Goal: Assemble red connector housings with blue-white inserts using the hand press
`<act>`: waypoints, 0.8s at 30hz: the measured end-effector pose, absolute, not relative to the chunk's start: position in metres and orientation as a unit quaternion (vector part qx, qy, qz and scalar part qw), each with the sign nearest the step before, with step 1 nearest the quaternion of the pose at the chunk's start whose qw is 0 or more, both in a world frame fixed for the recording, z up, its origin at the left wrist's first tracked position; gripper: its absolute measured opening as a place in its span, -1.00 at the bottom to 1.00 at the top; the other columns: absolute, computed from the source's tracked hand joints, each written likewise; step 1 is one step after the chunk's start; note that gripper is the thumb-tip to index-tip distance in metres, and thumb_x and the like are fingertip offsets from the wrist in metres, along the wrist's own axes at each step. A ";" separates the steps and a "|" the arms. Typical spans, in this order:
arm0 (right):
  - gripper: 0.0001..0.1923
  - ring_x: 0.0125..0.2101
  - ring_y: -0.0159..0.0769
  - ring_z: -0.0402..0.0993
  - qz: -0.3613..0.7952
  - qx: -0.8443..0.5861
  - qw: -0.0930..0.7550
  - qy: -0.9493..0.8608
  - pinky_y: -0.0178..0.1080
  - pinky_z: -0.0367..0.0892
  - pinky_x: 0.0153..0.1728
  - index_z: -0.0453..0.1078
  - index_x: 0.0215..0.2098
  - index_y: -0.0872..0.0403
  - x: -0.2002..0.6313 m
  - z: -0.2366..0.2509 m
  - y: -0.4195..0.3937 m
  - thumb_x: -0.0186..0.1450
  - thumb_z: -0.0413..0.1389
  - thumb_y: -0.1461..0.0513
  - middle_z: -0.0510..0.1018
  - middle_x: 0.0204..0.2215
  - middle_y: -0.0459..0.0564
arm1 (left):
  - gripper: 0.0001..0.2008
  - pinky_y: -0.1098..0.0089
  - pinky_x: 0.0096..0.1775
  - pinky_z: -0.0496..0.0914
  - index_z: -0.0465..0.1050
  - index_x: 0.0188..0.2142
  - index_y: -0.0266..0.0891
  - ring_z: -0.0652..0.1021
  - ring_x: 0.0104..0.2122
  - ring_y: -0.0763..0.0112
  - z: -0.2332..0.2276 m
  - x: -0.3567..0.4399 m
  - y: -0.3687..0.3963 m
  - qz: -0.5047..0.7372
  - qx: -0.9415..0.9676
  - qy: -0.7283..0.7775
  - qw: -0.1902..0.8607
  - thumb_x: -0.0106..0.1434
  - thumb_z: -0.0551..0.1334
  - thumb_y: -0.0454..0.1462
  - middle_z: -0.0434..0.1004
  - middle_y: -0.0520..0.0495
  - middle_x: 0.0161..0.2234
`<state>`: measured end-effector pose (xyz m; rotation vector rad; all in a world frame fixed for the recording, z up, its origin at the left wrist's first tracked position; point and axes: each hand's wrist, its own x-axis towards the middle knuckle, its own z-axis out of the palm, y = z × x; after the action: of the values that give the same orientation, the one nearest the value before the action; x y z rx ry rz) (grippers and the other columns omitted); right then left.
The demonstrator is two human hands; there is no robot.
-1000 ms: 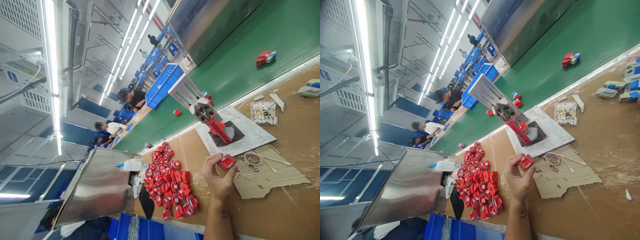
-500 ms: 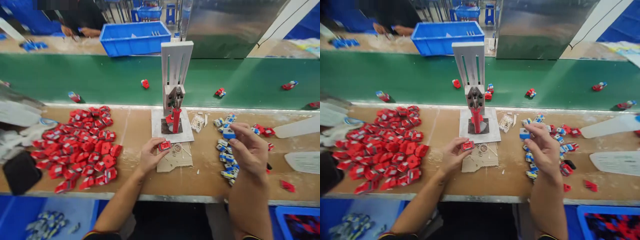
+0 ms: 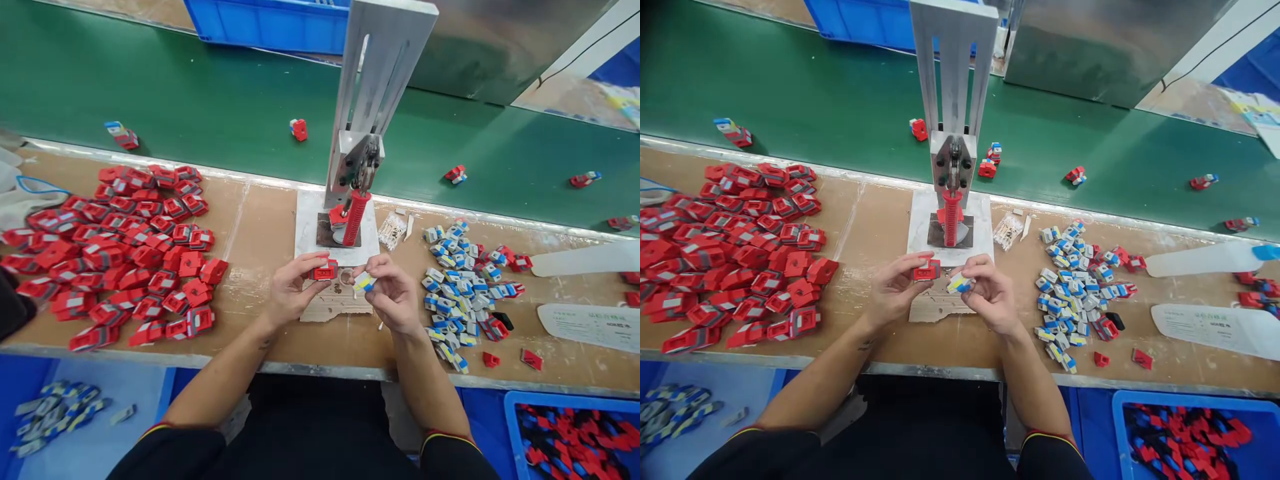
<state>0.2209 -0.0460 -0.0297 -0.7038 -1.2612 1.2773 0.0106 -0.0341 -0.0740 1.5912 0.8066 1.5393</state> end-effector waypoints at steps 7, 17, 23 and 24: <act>-0.63 -0.23 -0.23 0.63 0.580 -0.302 0.574 -0.493 -0.10 0.65 -0.21 0.59 -0.11 -0.16 0.217 -0.033 -0.044 0.15 0.51 0.08 0.49 -0.18 -0.06 | -0.65 0.36 -0.08 0.62 0.62 0.08 -0.05 0.66 -0.07 0.35 -0.065 0.012 -0.037 0.601 0.634 0.326 0.361 0.31 0.46 -0.27 0.57 -0.14 0.00; -0.52 0.09 -0.16 0.65 0.375 -0.328 0.520 -0.694 -0.09 0.60 0.09 0.51 0.21 -0.18 0.223 -0.023 -0.051 0.39 0.26 0.35 0.71 0.04 0.02 | -0.41 0.35 -0.02 0.58 0.39 0.35 0.03 0.65 -0.07 0.35 -0.056 0.009 -0.043 0.510 0.631 0.306 0.499 0.37 0.41 -0.26 0.57 -0.11 0.00; -0.49 0.06 -0.11 0.68 0.301 -0.330 0.467 -0.763 -0.02 0.64 0.04 0.49 0.25 -0.16 0.223 -0.013 -0.050 0.40 0.23 0.37 0.71 0.09 0.06 | -0.51 0.43 -0.17 0.59 0.36 0.14 -0.13 0.70 -0.20 0.39 -0.056 0.012 -0.046 0.495 0.577 0.312 0.570 0.30 0.47 -0.19 0.65 -0.12 -0.07; -0.49 0.05 -0.11 0.69 0.292 -0.330 0.464 -0.769 -0.02 0.65 0.03 0.49 0.25 -0.16 0.222 -0.013 -0.050 0.40 0.23 0.37 0.71 0.08 0.07 | -0.55 0.44 -0.19 0.58 0.36 0.06 -0.15 0.70 -0.22 0.39 -0.057 0.012 -0.046 0.498 0.570 0.315 0.573 0.29 0.49 -0.18 0.65 -0.12 -0.11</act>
<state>0.2225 -0.0497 -0.0125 -0.8096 -1.8882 0.7174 0.0122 -0.0455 -0.0566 1.3353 0.7379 1.1666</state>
